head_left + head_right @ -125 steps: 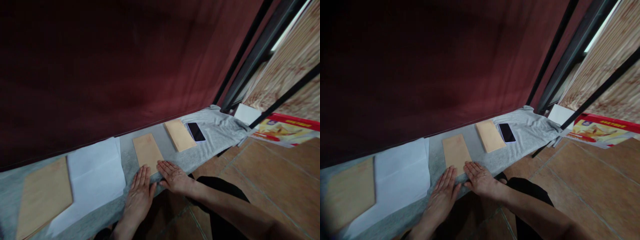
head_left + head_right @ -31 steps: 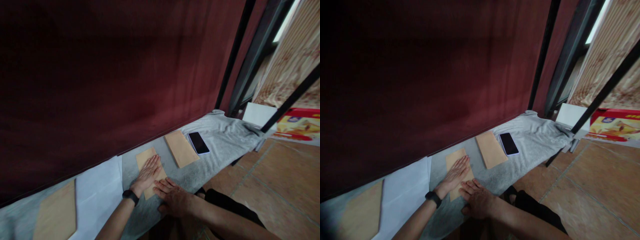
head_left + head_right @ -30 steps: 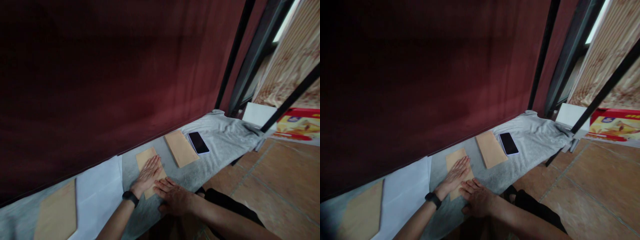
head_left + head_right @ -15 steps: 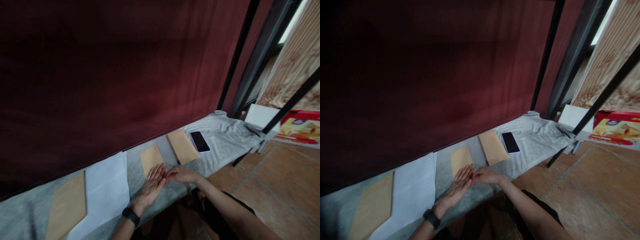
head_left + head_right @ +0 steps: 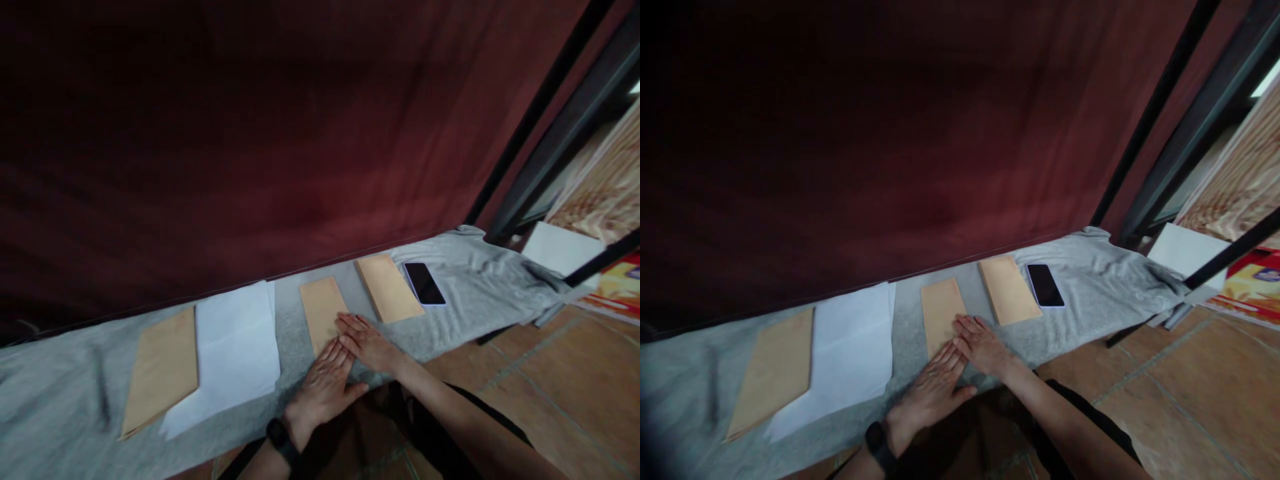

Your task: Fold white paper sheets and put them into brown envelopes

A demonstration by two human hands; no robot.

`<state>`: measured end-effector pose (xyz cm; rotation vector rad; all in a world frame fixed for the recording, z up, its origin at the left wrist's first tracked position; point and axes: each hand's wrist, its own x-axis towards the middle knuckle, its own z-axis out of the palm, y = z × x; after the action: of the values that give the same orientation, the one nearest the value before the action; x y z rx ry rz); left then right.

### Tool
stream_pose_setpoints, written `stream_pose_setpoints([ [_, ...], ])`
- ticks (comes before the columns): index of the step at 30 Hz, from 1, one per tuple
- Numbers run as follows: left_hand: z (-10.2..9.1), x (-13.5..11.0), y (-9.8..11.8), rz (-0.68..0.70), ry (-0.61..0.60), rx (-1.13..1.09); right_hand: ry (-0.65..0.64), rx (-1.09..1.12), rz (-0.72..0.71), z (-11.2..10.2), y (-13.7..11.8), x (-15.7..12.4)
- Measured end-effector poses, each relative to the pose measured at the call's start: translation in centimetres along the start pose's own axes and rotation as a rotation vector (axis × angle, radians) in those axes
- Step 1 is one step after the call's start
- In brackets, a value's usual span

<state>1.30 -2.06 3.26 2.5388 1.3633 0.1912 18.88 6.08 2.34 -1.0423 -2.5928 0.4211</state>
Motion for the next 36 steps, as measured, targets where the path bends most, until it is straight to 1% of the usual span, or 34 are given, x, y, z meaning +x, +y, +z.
stream_pose_setpoints([
  [2, -0.4, 0.2, 0.2, -0.007, -0.011, -0.02, -0.002, -0.044, 0.012, 0.5, 0.5, 0.8],
  [5, -1.0, 0.3, 0.4, -0.008, -0.037, -0.043, 0.017, -0.122, 0.058, 1.3, 0.9, 3.0],
  [11, -1.1, 0.5, 0.3, 0.0, -0.026, -0.059, 0.132, -0.265, 0.227, 2.6, 1.5, 7.8],
  [13, -1.4, 0.6, 0.3, 0.012, -0.032, -0.068, 0.168, -0.291, 0.257, 2.9, 2.0, 8.8],
  [15, -1.8, 0.5, 0.4, 0.017, -0.049, -0.078, 0.196, -0.304, 0.258, 3.0, 2.5, 9.5],
  [18, -2.2, 0.4, 0.6, 0.003, -0.08, -0.098, 0.224, -0.318, 0.235, 2.9, 2.9, 9.9],
  [21, -1.9, 0.2, 0.7, -0.02, -0.088, -0.121, 0.228, -0.328, 0.211, 2.7, 2.4, 9.2],
  [23, -1.5, 0.0, 0.7, -0.033, -0.083, -0.136, 0.203, -0.322, 0.137, 2.9, 1.5, 8.2],
  [25, -1.1, -0.1, 0.8, -0.043, -0.08, -0.146, 0.146, -0.304, 0.008, 3.2, 0.8, 7.2],
  [26, -1.0, -0.2, 0.8, -0.043, -0.081, -0.15, 0.124, -0.295, -0.028, 3.4, 0.5, 6.8],
  [29, -0.9, -0.2, 0.8, -0.032, -0.071, -0.165, 0.12, -0.308, 0.002, 3.7, 0.6, 6.7],
  [36, -0.8, 0.0, 0.8, 0.001, -0.07, -0.164, 0.163, -0.367, 0.118, 3.9, 2.8, 9.9],
])
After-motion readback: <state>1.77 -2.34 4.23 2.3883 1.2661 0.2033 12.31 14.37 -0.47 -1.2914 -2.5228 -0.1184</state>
